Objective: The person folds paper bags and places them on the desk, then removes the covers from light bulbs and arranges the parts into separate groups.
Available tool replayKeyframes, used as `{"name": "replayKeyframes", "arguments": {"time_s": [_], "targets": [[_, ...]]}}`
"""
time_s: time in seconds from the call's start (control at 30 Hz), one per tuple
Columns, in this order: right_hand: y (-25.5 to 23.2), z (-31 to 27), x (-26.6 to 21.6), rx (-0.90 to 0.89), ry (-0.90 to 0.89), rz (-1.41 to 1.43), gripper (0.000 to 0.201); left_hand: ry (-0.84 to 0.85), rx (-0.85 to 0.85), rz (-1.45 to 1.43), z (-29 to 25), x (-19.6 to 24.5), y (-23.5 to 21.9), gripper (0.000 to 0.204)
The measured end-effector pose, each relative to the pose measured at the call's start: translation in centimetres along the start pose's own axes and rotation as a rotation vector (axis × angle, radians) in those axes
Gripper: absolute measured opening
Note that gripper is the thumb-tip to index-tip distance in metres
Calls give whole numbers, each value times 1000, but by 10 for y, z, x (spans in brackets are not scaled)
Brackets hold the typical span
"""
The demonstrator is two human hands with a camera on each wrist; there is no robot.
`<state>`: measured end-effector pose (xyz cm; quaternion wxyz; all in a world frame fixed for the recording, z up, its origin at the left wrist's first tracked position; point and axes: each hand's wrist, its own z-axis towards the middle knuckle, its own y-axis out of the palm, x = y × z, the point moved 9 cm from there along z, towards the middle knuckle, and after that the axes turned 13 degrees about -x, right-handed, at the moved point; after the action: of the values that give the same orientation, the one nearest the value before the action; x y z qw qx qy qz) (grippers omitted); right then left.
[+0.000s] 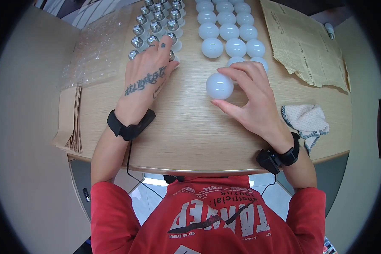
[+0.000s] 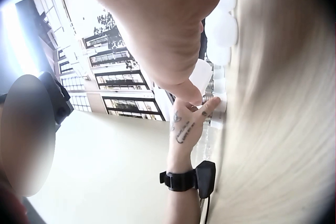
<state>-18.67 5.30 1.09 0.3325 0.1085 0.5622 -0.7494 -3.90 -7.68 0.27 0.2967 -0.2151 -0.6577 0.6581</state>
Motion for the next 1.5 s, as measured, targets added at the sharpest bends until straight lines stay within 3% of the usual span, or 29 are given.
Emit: {"name": "replayKeyframes", "arguments": {"time_s": [0.33,0.43,0.53,0.67,0.97,1.07,1.27,1.5], "targets": [[6,-1,7,-24,84,-6,58,-9,47,-10,1,-1,-4,37],[6,-2,8,-20,94,-26,57,73,190,15,-13,15,-24,35],[11,-3,8,-57,76,-58,55,365,155,-197,-30,43,-23,34],[16,-2,5,-89,52,-45,52,452,-13,-288,-38,60,-4,43],[22,-3,-1,-141,4,-76,51,452,-119,-364,-32,61,13,46],[13,-1,-6,-127,-43,-115,48,436,-81,-324,-29,61,12,45],[-19,-2,15,45,49,-291,39,371,-21,-207,-13,60,14,45],[-18,-5,19,16,128,-377,34,372,56,-176,-2,63,16,42]]}}
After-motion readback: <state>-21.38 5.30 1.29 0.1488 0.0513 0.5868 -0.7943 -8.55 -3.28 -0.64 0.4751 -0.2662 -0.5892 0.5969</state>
